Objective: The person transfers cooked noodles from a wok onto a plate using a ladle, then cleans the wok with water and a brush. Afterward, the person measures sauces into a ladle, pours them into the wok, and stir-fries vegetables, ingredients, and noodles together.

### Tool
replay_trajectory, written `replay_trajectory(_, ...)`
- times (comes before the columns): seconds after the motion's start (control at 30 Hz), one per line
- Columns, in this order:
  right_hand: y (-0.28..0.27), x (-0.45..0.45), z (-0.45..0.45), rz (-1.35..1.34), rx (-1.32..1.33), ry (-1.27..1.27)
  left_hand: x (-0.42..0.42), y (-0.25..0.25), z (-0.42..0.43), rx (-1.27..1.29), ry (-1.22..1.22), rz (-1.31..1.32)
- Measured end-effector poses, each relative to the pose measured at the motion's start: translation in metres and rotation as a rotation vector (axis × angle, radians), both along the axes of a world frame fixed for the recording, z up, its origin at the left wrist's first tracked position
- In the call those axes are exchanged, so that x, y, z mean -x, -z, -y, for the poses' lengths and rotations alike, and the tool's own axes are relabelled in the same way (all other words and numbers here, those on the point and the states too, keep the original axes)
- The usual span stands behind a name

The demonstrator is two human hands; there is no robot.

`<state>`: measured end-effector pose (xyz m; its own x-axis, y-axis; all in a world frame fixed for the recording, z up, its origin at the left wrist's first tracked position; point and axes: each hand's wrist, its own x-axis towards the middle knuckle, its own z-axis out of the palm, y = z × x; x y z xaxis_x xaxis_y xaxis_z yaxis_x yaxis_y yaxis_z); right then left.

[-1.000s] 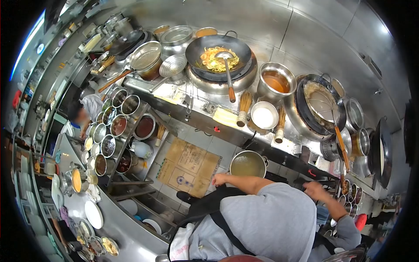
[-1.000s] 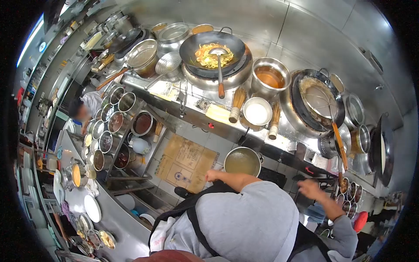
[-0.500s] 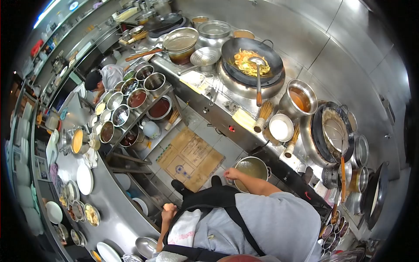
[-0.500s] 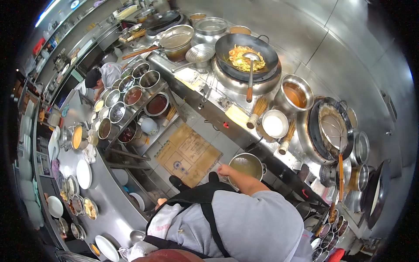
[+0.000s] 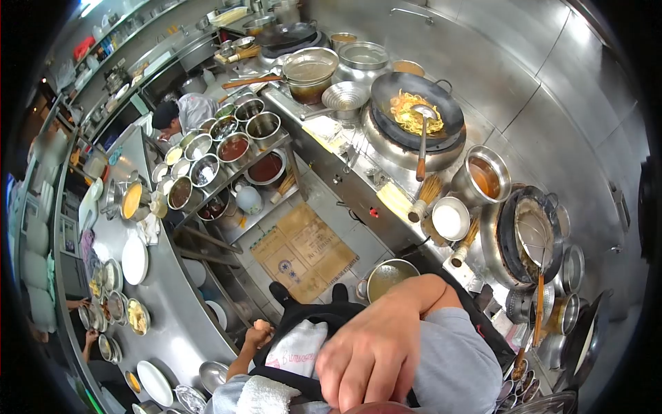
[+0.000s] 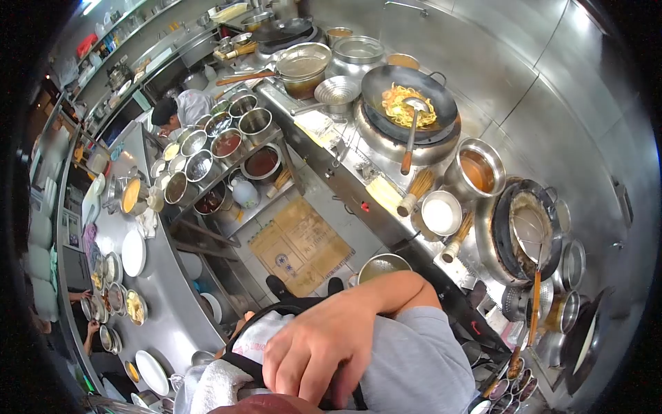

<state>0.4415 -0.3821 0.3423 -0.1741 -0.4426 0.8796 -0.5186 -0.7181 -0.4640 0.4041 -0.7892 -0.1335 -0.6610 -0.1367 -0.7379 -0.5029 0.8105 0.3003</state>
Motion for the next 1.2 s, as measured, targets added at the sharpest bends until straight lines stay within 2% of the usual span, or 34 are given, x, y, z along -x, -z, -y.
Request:
replay_trajectory(0.07,-0.009,0.001,0.005,-0.083,0.043,-0.055,0.014,0.010,0.006,0.036,0.020,-0.045)
replay_trajectory(0.17,-0.016,0.001,0.008,-0.047,0.035,-0.150,0.029,0.055,0.029,-0.048,0.196,-0.106)
replay_trajectory(0.2,-0.019,0.001,0.009,-0.068,0.007,-0.171,0.027,0.048,0.027,-0.042,0.170,-0.105)
replay_trajectory(0.27,-0.021,0.006,0.007,-0.088,-0.009,-0.241,0.035,0.035,0.021,-0.051,0.275,-0.126)
replay_trajectory(0.33,-0.022,0.015,-0.003,-0.115,-0.225,-0.402,0.037,0.016,0.022,-0.177,0.108,-0.035)
replay_trajectory(0.4,-0.027,0.019,-0.004,-0.120,-0.212,-0.489,0.040,0.031,0.030,-0.129,0.124,-0.145)
replay_trajectory(0.47,-0.027,0.022,-0.008,-0.076,-0.124,-0.432,0.042,0.027,0.027,-0.104,0.102,-0.102)
replay_trajectory(0.53,-0.019,0.022,-0.011,-0.074,-0.106,-0.507,0.044,-0.016,0.012,-0.020,0.165,-0.034)
replay_trajectory(0.6,-0.020,0.029,-0.007,-0.066,-0.045,-0.438,0.045,-0.064,-0.006,0.036,0.197,0.028)
replay_trajectory(0.63,-0.019,0.031,-0.007,-0.100,-0.070,-0.420,0.047,-0.033,0.006,0.049,0.265,0.005)
replay_trajectory(0.67,-0.021,0.034,-0.006,-0.098,-0.076,-0.446,0.043,-0.040,0.003,0.041,0.240,0.006)
replay_trajectory(0.73,-0.028,0.036,-0.006,-0.225,-0.252,-0.314,0.043,-0.076,-0.012,0.083,0.274,-0.066)
replay_trajectory(0.8,-0.030,0.035,-0.007,-0.230,-0.300,-0.265,0.043,-0.060,-0.011,0.088,0.299,-0.057)
replay_trajectory(0.87,-0.035,0.037,-0.009,-0.359,-0.551,-0.181,0.041,-0.049,-0.013,0.093,0.319,-0.053)
replay_trajectory(0.97,-0.042,0.039,-0.009,-0.343,-0.584,-0.138,0.036,-0.046,-0.020,0.040,0.252,0.111)
replay_trajectory(1.07,-0.042,0.041,-0.009,-0.326,-0.558,-0.178,0.036,-0.047,-0.024,0.049,0.294,0.058)
replay_trajectory(1.2,-0.029,0.024,-0.010,-0.248,-0.488,-0.082,0.047,-0.039,-0.022,0.054,0.326,0.032)
